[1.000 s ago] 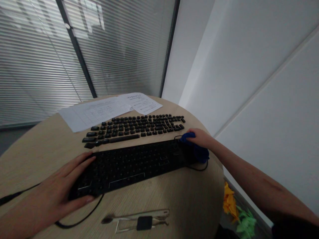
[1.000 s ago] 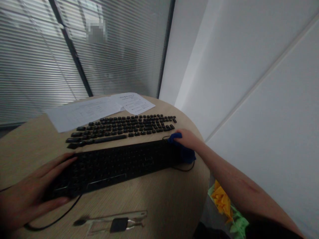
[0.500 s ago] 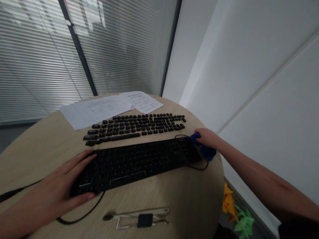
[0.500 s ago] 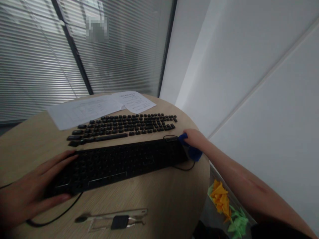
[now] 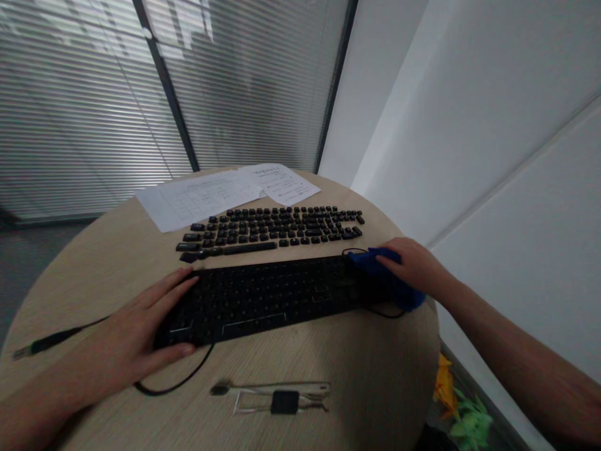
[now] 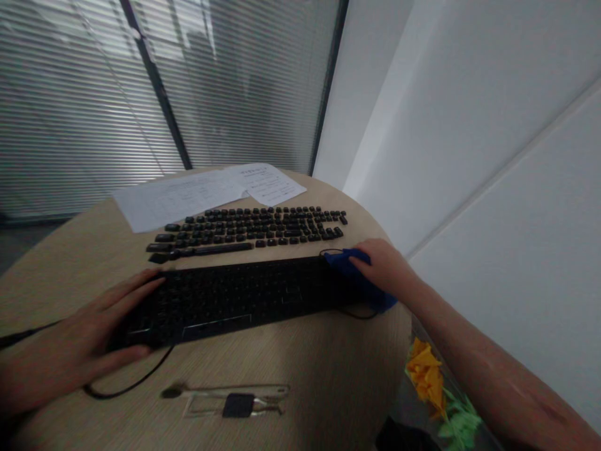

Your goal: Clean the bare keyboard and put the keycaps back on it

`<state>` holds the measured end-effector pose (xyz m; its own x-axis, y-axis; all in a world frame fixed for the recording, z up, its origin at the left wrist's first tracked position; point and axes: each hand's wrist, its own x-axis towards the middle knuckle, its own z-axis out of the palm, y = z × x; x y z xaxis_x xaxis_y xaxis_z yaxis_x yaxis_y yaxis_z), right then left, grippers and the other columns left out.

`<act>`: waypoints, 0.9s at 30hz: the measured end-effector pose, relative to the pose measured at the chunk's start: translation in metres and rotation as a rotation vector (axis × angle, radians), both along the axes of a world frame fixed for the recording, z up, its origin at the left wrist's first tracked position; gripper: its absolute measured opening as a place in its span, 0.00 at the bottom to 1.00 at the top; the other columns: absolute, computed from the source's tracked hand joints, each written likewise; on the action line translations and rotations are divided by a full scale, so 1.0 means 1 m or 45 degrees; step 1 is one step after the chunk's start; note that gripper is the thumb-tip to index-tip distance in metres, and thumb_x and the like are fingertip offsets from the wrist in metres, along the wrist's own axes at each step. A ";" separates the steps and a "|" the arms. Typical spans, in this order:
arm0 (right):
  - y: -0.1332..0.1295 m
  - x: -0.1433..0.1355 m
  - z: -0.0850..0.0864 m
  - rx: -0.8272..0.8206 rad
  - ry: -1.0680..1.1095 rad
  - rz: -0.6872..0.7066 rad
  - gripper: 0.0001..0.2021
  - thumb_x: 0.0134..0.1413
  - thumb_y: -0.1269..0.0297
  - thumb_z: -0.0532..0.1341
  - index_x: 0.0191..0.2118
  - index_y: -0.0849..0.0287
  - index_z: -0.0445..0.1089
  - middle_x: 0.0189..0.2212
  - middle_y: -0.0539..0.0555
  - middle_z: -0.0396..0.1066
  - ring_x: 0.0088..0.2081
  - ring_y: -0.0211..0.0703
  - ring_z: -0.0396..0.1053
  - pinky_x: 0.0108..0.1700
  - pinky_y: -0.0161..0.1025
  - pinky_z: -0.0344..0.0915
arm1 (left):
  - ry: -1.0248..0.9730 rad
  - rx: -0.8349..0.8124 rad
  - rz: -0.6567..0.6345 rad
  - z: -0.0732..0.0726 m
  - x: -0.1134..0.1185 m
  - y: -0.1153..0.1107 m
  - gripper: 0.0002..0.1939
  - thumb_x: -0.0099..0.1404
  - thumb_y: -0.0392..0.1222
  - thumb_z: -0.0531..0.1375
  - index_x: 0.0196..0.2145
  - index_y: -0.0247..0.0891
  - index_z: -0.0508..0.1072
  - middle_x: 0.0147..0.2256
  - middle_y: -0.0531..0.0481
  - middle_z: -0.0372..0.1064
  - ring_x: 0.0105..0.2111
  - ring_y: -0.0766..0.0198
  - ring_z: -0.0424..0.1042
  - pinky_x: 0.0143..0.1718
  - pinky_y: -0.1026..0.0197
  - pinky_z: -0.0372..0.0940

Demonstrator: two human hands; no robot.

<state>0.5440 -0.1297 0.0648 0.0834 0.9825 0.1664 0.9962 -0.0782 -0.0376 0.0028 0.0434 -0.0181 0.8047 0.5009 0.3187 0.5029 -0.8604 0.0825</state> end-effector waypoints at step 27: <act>0.058 -0.187 0.014 0.369 0.187 0.696 0.12 0.67 0.64 0.58 0.53 0.55 0.72 0.46 0.59 0.74 0.48 0.54 0.73 0.51 0.50 0.70 | -0.368 -0.327 0.150 0.028 0.000 -0.036 0.21 0.72 0.47 0.59 0.59 0.38 0.74 0.60 0.36 0.72 0.60 0.46 0.72 0.65 0.32 0.62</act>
